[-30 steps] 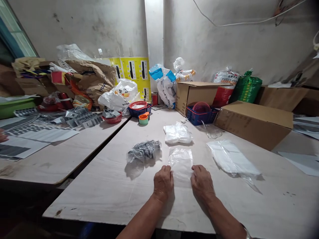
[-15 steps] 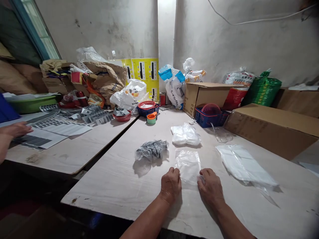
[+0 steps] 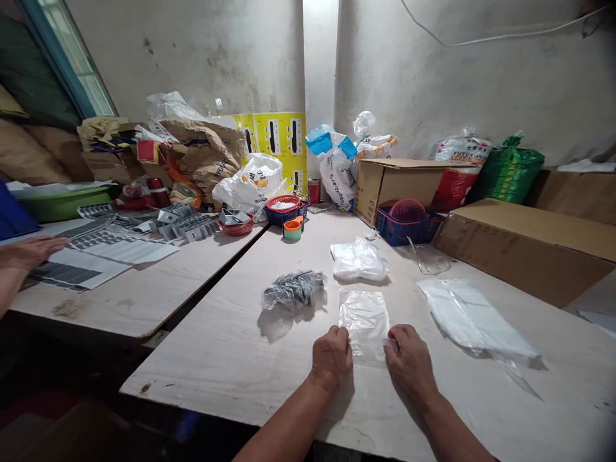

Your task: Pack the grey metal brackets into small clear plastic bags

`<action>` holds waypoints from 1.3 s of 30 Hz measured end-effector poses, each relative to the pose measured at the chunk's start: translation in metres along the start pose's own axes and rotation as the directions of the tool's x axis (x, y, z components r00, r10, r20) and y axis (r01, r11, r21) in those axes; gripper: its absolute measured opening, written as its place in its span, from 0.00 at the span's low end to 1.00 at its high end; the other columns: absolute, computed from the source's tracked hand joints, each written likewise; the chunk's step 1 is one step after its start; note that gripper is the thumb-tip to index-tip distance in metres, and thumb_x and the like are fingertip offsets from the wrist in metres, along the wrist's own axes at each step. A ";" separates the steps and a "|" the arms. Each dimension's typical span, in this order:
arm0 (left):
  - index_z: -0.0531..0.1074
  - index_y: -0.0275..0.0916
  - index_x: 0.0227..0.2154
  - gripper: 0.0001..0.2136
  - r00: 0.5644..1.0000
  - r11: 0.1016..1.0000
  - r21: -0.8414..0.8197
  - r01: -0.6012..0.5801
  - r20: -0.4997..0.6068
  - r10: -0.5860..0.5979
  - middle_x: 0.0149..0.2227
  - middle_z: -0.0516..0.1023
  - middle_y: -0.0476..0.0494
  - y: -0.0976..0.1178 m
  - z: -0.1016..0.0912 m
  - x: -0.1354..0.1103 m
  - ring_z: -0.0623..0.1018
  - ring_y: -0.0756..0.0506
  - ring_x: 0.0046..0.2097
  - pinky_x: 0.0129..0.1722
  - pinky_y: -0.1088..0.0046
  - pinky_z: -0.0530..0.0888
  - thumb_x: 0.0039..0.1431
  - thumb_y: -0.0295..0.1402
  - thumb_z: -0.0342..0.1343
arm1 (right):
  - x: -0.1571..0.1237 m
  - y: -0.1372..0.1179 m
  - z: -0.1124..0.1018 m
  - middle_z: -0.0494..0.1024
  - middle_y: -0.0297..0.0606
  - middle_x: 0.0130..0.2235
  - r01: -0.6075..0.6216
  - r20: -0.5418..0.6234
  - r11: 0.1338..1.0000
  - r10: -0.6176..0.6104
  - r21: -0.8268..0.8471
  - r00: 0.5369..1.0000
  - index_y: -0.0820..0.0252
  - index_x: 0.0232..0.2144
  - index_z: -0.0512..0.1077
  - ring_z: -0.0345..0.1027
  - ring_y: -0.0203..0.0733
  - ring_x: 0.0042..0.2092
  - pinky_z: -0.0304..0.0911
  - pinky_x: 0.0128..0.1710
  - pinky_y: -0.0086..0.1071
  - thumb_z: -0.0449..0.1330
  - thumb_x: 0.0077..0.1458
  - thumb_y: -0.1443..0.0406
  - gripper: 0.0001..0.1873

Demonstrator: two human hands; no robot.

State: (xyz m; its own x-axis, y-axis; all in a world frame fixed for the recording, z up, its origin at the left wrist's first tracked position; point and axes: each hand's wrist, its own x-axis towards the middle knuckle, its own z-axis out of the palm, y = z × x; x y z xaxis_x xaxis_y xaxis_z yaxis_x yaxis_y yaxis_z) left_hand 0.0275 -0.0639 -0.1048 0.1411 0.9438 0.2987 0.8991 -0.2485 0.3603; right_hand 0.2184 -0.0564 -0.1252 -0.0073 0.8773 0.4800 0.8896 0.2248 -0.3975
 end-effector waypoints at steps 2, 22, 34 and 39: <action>0.67 0.39 0.29 0.06 1.000 1.000 0.003 -0.002 -0.004 0.002 0.32 0.72 0.46 0.000 -0.001 0.000 0.72 0.47 0.32 0.30 0.72 0.60 0.52 0.24 0.46 | 0.000 0.000 -0.001 0.67 0.37 0.34 -0.001 -0.004 1.000 0.001 0.010 1.000 0.58 0.28 0.65 0.62 0.40 0.35 0.56 0.37 0.34 0.50 0.48 0.68 0.04; 0.68 0.38 0.31 0.06 0.998 0.997 0.058 -0.044 0.039 0.042 0.33 0.72 0.44 0.007 -0.004 -0.001 0.73 0.46 0.33 0.30 0.71 0.61 0.52 0.24 0.47 | 0.033 -0.021 -0.057 0.68 0.41 0.48 0.031 0.131 0.937 -0.081 0.347 0.988 0.55 0.44 0.69 0.64 0.44 0.48 0.62 0.47 0.37 0.58 0.49 0.57 0.19; 0.67 0.36 0.44 0.15 0.978 0.997 0.003 -0.082 0.190 0.080 0.37 0.74 0.38 0.002 0.000 0.007 0.74 0.41 0.35 0.32 0.66 0.68 0.54 0.27 0.43 | 0.113 -0.137 0.016 0.68 0.38 0.46 0.419 0.274 0.906 -0.417 0.054 0.867 0.51 0.49 0.66 0.67 0.36 0.37 0.61 0.35 0.29 0.60 0.51 0.65 0.21; 0.70 0.35 0.44 0.17 0.975 0.995 -0.094 -0.041 0.215 0.060 0.38 0.75 0.36 0.002 0.003 0.010 0.75 0.39 0.35 0.33 0.63 0.70 0.50 0.28 0.48 | 0.120 -0.148 0.031 0.68 0.39 0.45 0.447 0.321 0.891 -0.402 -0.079 0.858 0.53 0.49 0.64 0.67 0.39 0.40 0.59 0.34 0.28 0.58 0.53 0.60 0.20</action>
State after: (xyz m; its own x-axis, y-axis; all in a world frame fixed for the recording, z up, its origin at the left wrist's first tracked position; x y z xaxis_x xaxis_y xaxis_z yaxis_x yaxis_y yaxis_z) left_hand 0.0322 -0.0543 -0.1031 0.2809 0.9519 0.1229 0.8498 -0.3061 0.4290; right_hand 0.0716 0.0281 -0.0328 -0.5104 0.7979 0.3207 0.8254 0.5592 -0.0778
